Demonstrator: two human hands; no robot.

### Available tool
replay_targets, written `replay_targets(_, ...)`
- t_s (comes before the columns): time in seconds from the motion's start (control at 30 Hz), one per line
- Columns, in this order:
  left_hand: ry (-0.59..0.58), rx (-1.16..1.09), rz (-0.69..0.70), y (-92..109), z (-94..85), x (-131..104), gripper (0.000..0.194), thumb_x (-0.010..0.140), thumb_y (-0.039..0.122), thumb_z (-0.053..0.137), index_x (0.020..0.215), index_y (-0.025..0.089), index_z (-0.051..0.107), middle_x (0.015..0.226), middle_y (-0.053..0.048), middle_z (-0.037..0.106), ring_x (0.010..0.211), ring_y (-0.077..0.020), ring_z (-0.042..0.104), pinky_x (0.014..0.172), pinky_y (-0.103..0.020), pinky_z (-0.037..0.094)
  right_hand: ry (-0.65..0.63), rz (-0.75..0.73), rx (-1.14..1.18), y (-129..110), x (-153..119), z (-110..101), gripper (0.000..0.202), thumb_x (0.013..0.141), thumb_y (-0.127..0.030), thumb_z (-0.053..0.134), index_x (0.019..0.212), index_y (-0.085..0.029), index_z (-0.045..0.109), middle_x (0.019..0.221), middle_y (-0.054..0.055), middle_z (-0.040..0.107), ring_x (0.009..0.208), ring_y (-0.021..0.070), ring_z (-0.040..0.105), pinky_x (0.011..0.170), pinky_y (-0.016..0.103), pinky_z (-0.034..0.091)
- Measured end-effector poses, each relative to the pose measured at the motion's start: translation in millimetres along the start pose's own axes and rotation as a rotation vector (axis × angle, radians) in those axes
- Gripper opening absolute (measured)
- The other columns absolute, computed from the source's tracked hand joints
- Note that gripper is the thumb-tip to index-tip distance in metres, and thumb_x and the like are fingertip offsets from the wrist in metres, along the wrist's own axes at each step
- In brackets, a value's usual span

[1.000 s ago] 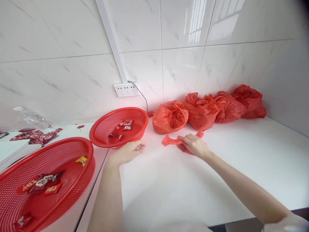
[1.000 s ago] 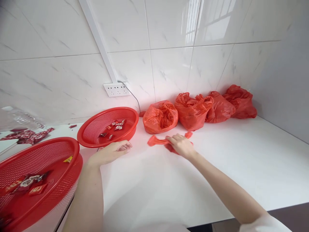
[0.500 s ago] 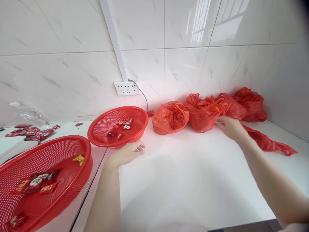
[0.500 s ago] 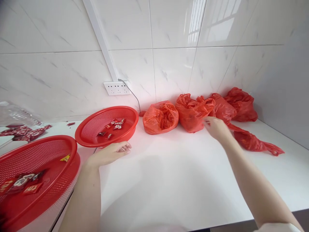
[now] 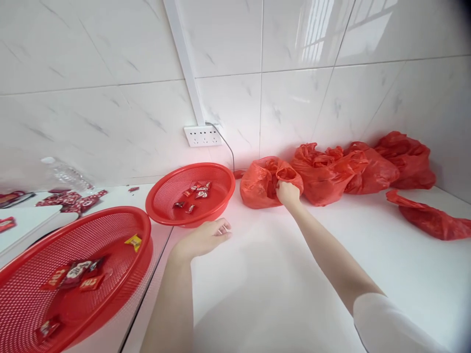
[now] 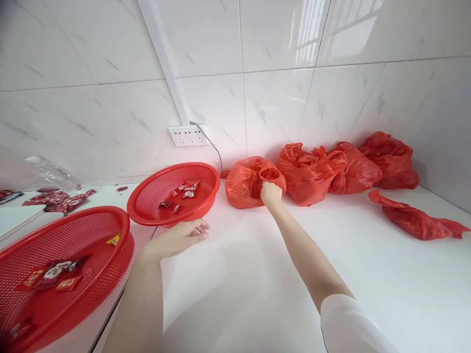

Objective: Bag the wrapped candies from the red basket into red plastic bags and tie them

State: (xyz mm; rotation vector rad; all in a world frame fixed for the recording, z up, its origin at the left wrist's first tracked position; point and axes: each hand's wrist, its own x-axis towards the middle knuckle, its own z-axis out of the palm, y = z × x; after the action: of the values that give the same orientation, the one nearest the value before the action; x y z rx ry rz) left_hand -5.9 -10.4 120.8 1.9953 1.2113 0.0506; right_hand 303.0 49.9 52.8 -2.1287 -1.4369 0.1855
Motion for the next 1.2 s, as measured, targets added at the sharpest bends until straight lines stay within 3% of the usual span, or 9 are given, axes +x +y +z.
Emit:
replay_targets(0.17,0.009,-0.012,0.011,-2,3.6,6,0.036,0.082,0.051,0.054,0.104,0.024,0.063,0.106,-0.006,0.068,0.099,-0.0244,0.062,0.079,-0.032,0.048,0.165,-0.202,0.267,2,-9,-18,0.019,0.091,-0.024,0.045,0.100,-0.018,0.060,0.105,0.009,0.067,0.096,0.0181,0.063,0.088,0.032,0.048)
replay_targets(0.27,0.034,-0.026,0.070,6,7.6,8,0.030,0.084,0.046,0.053,0.101,0.024,0.064,0.105,-0.005,0.068,0.098,-0.0233,0.063,0.082,-0.033,0.048,0.204,-0.279,0.737,-1,-17,-30,0.016,0.088,-0.031,0.052,0.096,-0.018,0.057,0.096,0.006,0.065,0.087,0.0156,0.061,0.083,0.030,0.048)
replay_targets(0.37,0.267,-0.050,0.212,23,14.8,10,0.025,0.089,0.041,0.047,0.100,0.024,0.063,0.108,-0.004,0.066,0.101,-0.0216,0.062,0.087,-0.033,0.048,-0.004,-0.277,1.121,-4,-30,-45,0.016,0.079,-0.032,0.066,0.087,-0.019,0.060,0.087,0.001,0.060,0.080,0.0129,0.058,0.079,0.028,0.046)
replay_targets(0.5,0.587,0.103,0.434,46,37.9,20,0.037,0.091,0.039,0.049,0.126,0.026,0.051,0.139,-0.007,0.050,0.130,-0.0237,0.043,0.108,-0.041,0.034,-0.401,-0.250,1.195,-13,-52,-66,0.016,0.077,-0.031,0.071,0.086,-0.019,0.064,0.082,-0.001,0.058,0.073,0.0108,0.055,0.071,0.025,0.044)
replay_targets(0.6,0.452,0.293,0.429,49,64.3,35,0.051,0.089,0.037,0.054,0.137,0.025,0.043,0.150,-0.010,0.038,0.140,-0.0286,0.030,0.115,-0.053,0.021,-0.462,-0.248,1.350,-25,-66,-73,0.012,0.078,-0.029,0.071,0.083,-0.021,0.064,0.081,-0.001,0.059,0.071,0.0109,0.056,0.066,0.025,0.047)
replay_targets(0.73,0.314,0.359,0.378,38,91.7,55,0.058,0.088,0.027,0.054,0.142,0.022,0.035,0.147,-0.014,0.042,0.138,-0.0301,0.035,0.113,-0.060,0.019,-0.183,-0.243,1.847,-34,-71,-79,0.013,0.076,-0.022,0.072,0.079,-0.026,0.061,0.078,-0.006,0.061,0.071,0.0083,0.061,0.069,0.020,0.053)
replay_targets(0.93,0.310,0.242,0.376,29,93.3,63,0.062,0.082,0.032,0.063,0.139,0.023,0.039,0.147,-0.015,0.041,0.136,-0.0338,0.036,0.111,-0.067,0.014,-0.151,-0.217,2.350,-24,-69,-97,0.018,0.085,-0.009,0.056,0.086,-0.027,0.058,0.078,-0.009,0.065,0.075,0.0040,0.066,0.079,0.014,0.056)
replay_targets(1.07,0.469,-0.072,0.589,37,88.9,59,0.072,0.085,0.045,0.058,0.147,0.023,0.027,0.153,-0.014,0.033,0.141,-0.0308,0.029,0.115,-0.053,0.021,-0.277,-0.168,2.367,-35,-80,-88,0.014,0.086,-0.011,0.054,0.087,-0.025,0.056,0.077,-0.007,0.065,0.072,0.0053,0.066,0.075,0.016,0.057)
replay_targets(1.2,0.516,-0.198,0.615,43,86.0,58,0.046,0.089,0.038,0.053,0.132,0.022,0.046,0.130,-0.011,0.057,0.123,-0.0283,0.051,0.104,-0.044,0.038,-0.426,-0.150,2.107,-58,-98,-67,0.012,0.080,-0.017,0.062,0.082,-0.025,0.053,0.078,-0.006,0.061,0.073,0.0079,0.063,0.074,0.019,0.056)
